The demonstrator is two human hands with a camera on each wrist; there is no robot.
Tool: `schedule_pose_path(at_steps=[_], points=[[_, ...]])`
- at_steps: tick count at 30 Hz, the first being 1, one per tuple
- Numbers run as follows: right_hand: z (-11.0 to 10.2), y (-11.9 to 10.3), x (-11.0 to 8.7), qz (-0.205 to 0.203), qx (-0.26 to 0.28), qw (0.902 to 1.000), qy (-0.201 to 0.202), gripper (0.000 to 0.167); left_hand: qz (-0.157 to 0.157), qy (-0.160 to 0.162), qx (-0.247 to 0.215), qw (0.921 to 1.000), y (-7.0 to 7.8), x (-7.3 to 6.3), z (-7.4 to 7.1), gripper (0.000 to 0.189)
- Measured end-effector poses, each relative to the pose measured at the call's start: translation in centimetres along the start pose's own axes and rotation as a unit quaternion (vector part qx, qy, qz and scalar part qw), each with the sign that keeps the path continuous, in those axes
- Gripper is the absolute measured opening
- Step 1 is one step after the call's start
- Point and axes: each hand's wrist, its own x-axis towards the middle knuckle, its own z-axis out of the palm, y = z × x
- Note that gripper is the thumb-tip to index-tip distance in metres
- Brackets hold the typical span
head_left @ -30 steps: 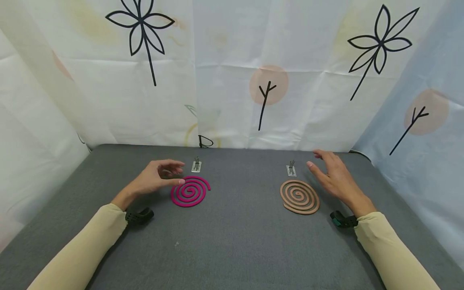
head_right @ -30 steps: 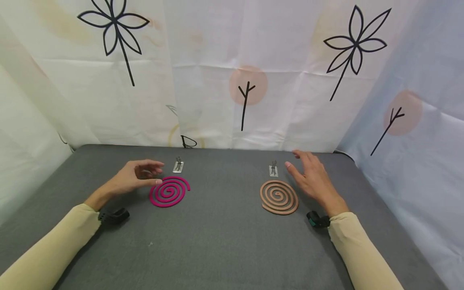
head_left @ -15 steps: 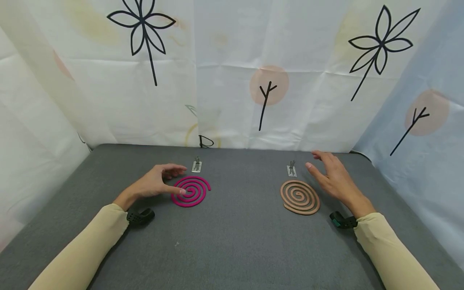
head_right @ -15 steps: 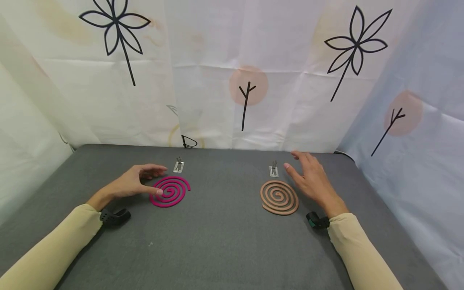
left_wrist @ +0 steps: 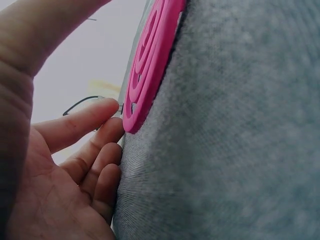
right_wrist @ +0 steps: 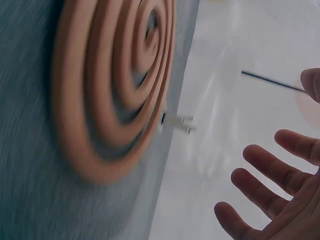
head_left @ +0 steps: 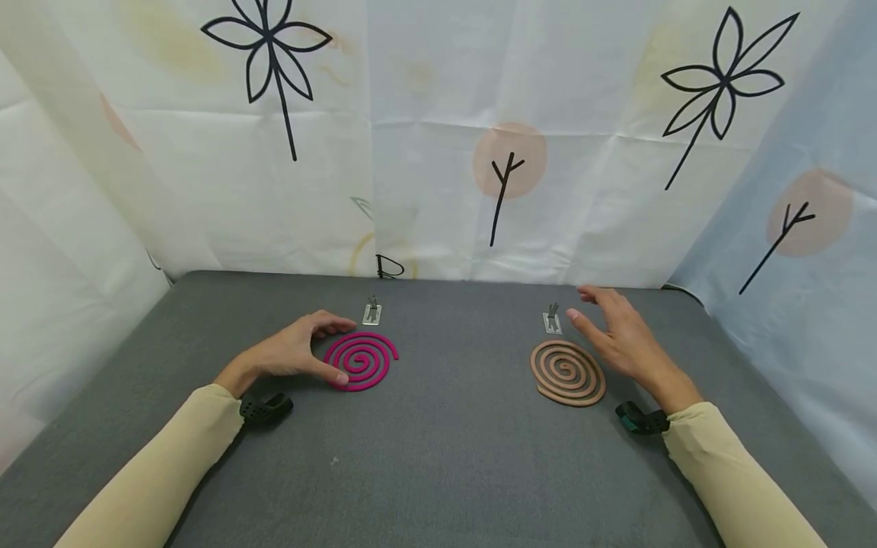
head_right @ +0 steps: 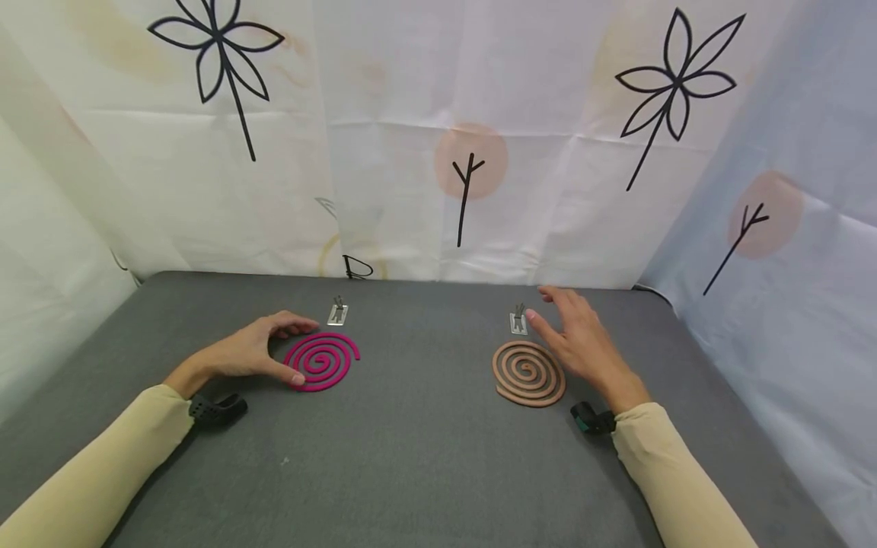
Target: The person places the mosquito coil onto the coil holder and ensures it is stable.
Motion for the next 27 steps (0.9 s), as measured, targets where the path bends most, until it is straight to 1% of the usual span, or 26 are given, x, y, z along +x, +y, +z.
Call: schedule_pose_path(at_steps=[2,6,11,14,17,21,27], points=[[0.2,-0.5,0.2,-0.003,0.009,0.9999,-0.008,0.056,0.001,-0.004,0.004,1.0,0.1,0.0,0.0,0.085],[0.8,-1.7,0.7,-0.023,0.026,0.9991,-0.022,0.055,0.003,-0.012,0.01,0.9999,0.3,-0.1,-0.1,0.084],[2.0,-3.2,1.3,-0.045,0.046,0.9969,-0.046,0.056,0.004,-0.017,0.016,0.9997,0.2,-0.1,0.0,0.083],[2.9,-4.4,1.9,-0.055,0.068,0.9943,-0.062,0.055,0.002,-0.02,0.013,0.9997,0.2,-0.1,0.0,0.083],[3.7,-5.7,2.5,-0.061,0.103,0.9898,-0.078,0.055,0.003,-0.022,0.009,0.9997,0.2,-0.1,0.1,0.084],[5.1,-7.5,3.3,-0.065,0.154,0.981,-0.097,0.055,0.007,-0.023,0.008,0.9997,0.2,-0.2,0.1,0.084],[7.7,-9.7,4.7,-0.072,0.208,0.9684,-0.118,0.054,0.007,-0.023,0.012,0.9996,0.0,-0.1,0.1,0.084]])
